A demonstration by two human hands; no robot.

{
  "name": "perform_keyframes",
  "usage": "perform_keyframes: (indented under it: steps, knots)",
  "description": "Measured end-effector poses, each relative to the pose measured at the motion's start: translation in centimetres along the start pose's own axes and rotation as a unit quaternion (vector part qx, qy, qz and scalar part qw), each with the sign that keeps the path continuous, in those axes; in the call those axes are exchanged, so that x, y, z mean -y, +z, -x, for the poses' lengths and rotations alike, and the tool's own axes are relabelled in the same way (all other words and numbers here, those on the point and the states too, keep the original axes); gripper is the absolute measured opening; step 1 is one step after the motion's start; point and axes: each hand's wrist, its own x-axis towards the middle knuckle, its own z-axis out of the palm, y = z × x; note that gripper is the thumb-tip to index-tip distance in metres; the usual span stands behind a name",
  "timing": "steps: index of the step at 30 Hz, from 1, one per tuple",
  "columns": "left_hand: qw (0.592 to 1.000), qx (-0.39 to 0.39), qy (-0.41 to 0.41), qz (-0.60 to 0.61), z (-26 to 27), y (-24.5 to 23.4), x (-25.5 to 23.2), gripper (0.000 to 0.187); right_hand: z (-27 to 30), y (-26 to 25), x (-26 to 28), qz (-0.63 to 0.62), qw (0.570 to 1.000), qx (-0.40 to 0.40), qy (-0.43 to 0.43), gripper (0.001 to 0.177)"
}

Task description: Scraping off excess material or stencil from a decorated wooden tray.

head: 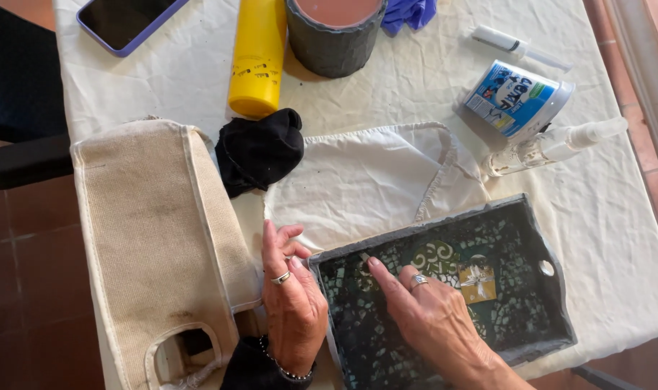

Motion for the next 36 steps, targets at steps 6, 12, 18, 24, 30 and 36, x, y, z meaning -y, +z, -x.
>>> perform_keyframes:
  steps: [6, 12, 18, 24, 30, 36]
  knots:
    - [1.000, -0.004, -0.011, 0.014, 0.1, 0.3, 0.2, 0.062, -0.8, -1.5, 1.1, 0.028, 0.999, 0.042, -0.014, 0.055]
    - [1.000, -0.002, -0.022, 0.002, -0.2, -0.2, -0.3, 0.059, -0.1, -0.4, 3.2, 0.103, 0.994, -0.015, -0.028, 0.058]
    - [1.000, 0.007, -0.016, 0.008, -0.3, -0.2, -0.3, 0.061, 1.6, -0.2, 5.5, 0.060, 0.997, -0.047, 0.019, 0.051]
    - [0.999, -0.002, -0.031, 0.026, -0.1, -0.3, -0.1, 0.062, 0.6, 0.1, 5.3, 0.023, 0.999, 0.007, -0.029, 0.059]
    - [1.000, -0.002, -0.009, 0.020, -0.1, -0.3, 0.1, 0.059, -0.6, 1.4, 5.4, 0.021, 0.999, 0.041, -0.029, 0.062]
    - [1.000, -0.010, -0.016, 0.010, 0.0, -0.1, 0.2, 0.059, 0.4, 1.8, 5.3, 0.056, 0.998, -0.004, -0.033, 0.063]
